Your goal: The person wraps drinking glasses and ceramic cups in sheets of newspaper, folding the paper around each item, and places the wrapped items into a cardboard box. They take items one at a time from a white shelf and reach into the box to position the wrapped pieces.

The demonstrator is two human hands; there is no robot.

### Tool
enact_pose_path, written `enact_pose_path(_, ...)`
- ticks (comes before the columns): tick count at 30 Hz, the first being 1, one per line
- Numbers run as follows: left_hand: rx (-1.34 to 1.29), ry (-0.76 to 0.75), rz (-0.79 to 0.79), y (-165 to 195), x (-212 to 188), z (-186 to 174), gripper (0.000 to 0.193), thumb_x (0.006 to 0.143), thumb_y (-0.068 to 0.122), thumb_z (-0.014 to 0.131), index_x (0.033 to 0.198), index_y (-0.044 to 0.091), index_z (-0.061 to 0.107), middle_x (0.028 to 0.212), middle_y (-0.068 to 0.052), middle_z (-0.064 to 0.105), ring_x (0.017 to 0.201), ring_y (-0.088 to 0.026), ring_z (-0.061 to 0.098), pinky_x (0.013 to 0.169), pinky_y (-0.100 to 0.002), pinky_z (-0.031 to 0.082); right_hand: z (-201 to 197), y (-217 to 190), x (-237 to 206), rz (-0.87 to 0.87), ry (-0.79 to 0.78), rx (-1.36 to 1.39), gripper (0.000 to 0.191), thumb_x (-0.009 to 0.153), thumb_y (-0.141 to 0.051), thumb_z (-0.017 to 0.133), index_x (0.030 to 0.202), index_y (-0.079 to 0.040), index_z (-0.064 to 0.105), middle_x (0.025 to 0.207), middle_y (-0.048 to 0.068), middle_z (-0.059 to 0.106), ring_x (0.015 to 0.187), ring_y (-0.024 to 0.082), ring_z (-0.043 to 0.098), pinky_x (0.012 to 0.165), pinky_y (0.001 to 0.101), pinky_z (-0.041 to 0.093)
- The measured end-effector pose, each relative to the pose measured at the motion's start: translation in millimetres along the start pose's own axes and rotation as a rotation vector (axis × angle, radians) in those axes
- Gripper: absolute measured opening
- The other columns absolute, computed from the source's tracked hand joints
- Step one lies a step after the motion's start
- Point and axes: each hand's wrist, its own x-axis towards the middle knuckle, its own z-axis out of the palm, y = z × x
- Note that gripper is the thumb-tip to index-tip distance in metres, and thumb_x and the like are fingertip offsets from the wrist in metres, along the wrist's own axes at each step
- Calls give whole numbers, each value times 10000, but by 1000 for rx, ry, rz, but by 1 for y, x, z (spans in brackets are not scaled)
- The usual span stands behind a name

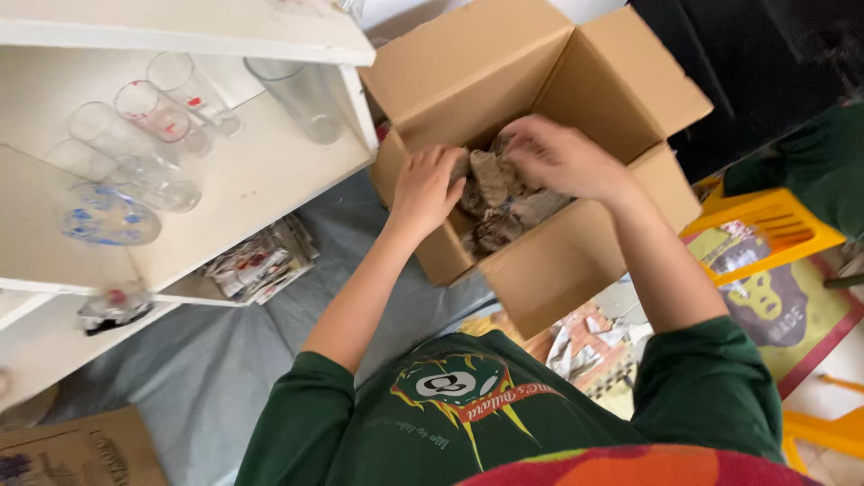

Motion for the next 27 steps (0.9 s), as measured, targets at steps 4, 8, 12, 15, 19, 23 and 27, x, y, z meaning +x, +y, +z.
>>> enact_pose_path(4,204,79,-82,-7,9,25,514,763,121,753,1252,65,608,1179,-137,638,1218,-320,553,1074,-456,372,41,70,63,56,-549,-301,551,845,-231,757,1336,-60,574,1155,168,683,1086,329,669,910,436,540)
enact_pose_path(8,208,148,-106,-9,-1,26,479,800,57,711,1269,80,615,1176,-106,651,1244,-288,557,1141,-442,360,93,126,107,25,-764,-412,724,694,-148,829,1370,-73,580,1290,142,690,1179,316,665,985,415,526)
enact_pose_path(12,195,164,-156,-2,-2,21,423,806,64,712,1221,86,633,1148,-101,667,1215,-287,573,1162,-453,357,159,149,143,-207,-799,-730,707,752,-143,797,1423,-136,574,1481,135,553,1325,317,560,1095,425,463)
enact_pose_path(15,173,192,-191,5,-2,19,370,810,70,712,1172,91,644,1109,-93,674,1189,-278,591,1181,-463,351,193,159,157,-284,-677,-804,675,780,-165,772,1425,-133,573,1464,142,565,1306,317,568,1083,431,467)
enact_pose_path(19,166,215,-231,10,0,19,348,793,89,720,1135,98,656,1083,-91,676,1182,-276,597,1195,-460,348,217,175,153,-416,-388,-703,635,818,-194,737,1426,-127,571,1443,151,580,1280,318,580,1066,440,472)
enact_pose_path(23,172,227,-230,10,1,22,345,796,111,734,1130,81,654,1075,-100,669,1188,-283,589,1195,-461,344,223,188,146,-454,-248,-653,597,855,-223,703,1428,-122,568,1421,160,595,1254,318,592,1050,448,477)
enact_pose_path(27,170,239,-225,9,0,23,328,802,110,726,1121,90,653,1069,-92,673,1176,-276,591,1192,-461,342,214,189,148,-521,-200,-629,564,892,-252,669,1430,-117,566,1399,169,610,1229,319,603,1033,456,483)
